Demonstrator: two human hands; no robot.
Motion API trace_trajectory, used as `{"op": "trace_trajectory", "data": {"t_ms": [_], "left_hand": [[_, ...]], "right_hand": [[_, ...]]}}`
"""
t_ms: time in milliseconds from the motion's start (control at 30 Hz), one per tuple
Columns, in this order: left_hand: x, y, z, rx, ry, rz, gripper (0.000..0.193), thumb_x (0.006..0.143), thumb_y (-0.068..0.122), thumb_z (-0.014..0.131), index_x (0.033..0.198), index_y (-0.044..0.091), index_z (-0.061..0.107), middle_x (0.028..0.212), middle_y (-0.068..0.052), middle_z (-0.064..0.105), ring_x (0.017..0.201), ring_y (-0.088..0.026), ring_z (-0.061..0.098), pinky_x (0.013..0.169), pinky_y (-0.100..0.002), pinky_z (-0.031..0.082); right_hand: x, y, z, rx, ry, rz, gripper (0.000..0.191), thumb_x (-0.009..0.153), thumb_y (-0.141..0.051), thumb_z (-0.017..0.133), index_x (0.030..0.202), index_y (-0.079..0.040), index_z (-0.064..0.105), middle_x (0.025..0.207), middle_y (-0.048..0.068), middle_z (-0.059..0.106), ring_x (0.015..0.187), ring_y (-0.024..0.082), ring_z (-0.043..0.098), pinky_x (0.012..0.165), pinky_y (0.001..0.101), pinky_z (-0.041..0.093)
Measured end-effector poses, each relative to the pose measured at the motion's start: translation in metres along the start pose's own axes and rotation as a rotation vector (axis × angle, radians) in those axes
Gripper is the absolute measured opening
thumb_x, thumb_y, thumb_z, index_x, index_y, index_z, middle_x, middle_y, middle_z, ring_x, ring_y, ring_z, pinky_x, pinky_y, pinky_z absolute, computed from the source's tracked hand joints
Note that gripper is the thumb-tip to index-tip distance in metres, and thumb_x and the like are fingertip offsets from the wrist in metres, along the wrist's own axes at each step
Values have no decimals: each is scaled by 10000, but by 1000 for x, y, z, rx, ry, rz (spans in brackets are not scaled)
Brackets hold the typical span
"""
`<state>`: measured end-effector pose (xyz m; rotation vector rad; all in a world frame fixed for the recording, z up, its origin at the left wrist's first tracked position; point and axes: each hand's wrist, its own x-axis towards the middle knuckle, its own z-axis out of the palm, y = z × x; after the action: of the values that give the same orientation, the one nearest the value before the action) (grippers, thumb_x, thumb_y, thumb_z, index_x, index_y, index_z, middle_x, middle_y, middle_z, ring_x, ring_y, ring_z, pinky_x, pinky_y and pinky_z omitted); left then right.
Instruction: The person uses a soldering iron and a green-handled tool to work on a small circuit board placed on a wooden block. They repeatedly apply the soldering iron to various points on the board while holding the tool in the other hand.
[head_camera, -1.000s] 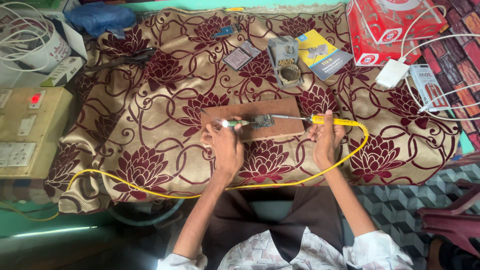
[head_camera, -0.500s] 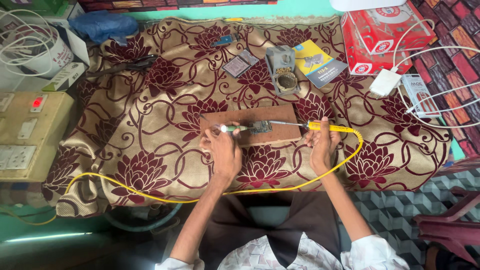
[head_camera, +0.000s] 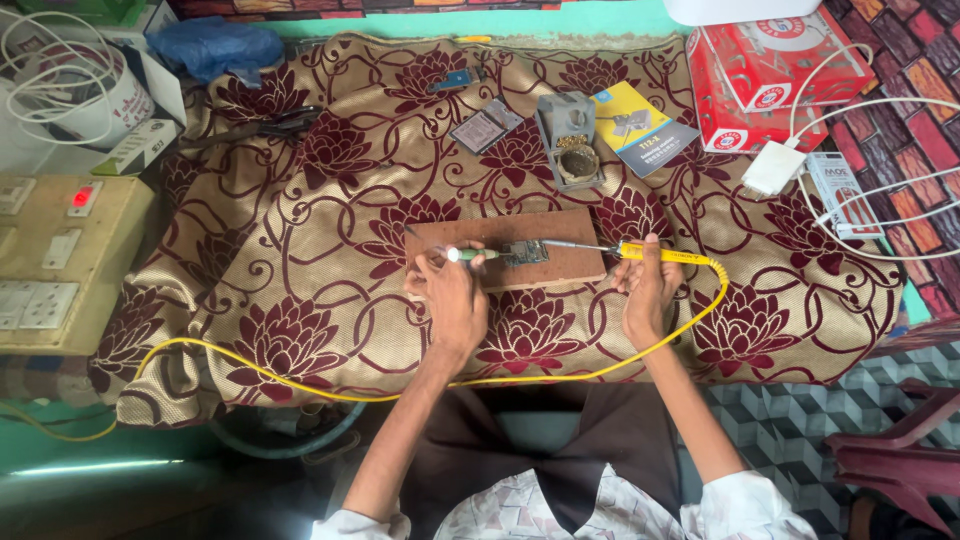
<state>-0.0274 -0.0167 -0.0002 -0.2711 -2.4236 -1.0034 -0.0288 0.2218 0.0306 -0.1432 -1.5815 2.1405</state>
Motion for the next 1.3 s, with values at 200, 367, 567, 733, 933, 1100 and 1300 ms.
{"op": "trace_trajectory", "data": {"t_ms": [200, 367, 567, 733, 933, 1100, 1300], "left_hand": [[0, -3, 3, -5, 21, -1, 415, 772, -15, 534, 1155, 126, 608, 911, -40, 601, 1069, -265, 422, 905, -476, 213], [2, -5, 6, 9, -10, -28, 436, 761, -33, 507, 1154, 121, 617, 909, -39, 591, 1053, -251, 417, 945, -483, 222], [0, -6, 8, -9, 7, -22, 321, 858, -7, 518, 1132, 121, 625, 900, -29, 592, 1066, -246, 418, 941, -476, 217], [0, -5, 7, -6, 7, -10, 391, 781, -21, 513, 1133, 109, 624, 894, -50, 595, 1061, -259, 417, 920, -469, 222], [3, -3, 7, 11, 3, -36, 388, 798, -19, 514, 1145, 112, 630, 827, -32, 627, 1010, -250, 441, 937, -488, 222], [3, -6, 10, -8, 6, -42, 309, 859, -1, 525, 1124, 108, 639, 851, -38, 628, 1006, -252, 436, 921, -481, 222], [1, -12, 17, 3, 11, -26, 246, 903, 0, 515, 1069, 116, 654, 926, -53, 584, 1050, -230, 416, 937, -456, 229]], "right_hand": [[1, 2, 1, 21, 2, 8, 352, 1081, -370, 572, 952, -45, 608, 604, 23, 548, 469, 97, 517, 434, 217, 392], [2, 3, 1, 27, -29, -12, 344, 1088, -368, 574, 951, -54, 605, 623, 17, 553, 491, 90, 519, 449, 218, 394], [2, 4, -1, 11, -15, -4, 354, 1081, -381, 573, 944, -56, 601, 617, 18, 550, 485, 95, 524, 443, 220, 391], [3, 8, -5, 37, 44, -11, 373, 1074, -396, 570, 941, -48, 600, 610, 25, 553, 473, 98, 512, 439, 226, 392], [5, 11, -8, 23, 14, -12, 366, 1075, -383, 579, 951, -40, 601, 614, 35, 547, 476, 104, 510, 444, 229, 390], [6, 13, -8, 11, 37, -2, 364, 1064, -380, 581, 941, -38, 601, 601, 39, 548, 468, 111, 518, 438, 230, 392], [7, 14, -7, 34, 22, -36, 372, 1070, -380, 596, 932, -34, 601, 575, 33, 518, 455, 110, 502, 435, 235, 390]]}}
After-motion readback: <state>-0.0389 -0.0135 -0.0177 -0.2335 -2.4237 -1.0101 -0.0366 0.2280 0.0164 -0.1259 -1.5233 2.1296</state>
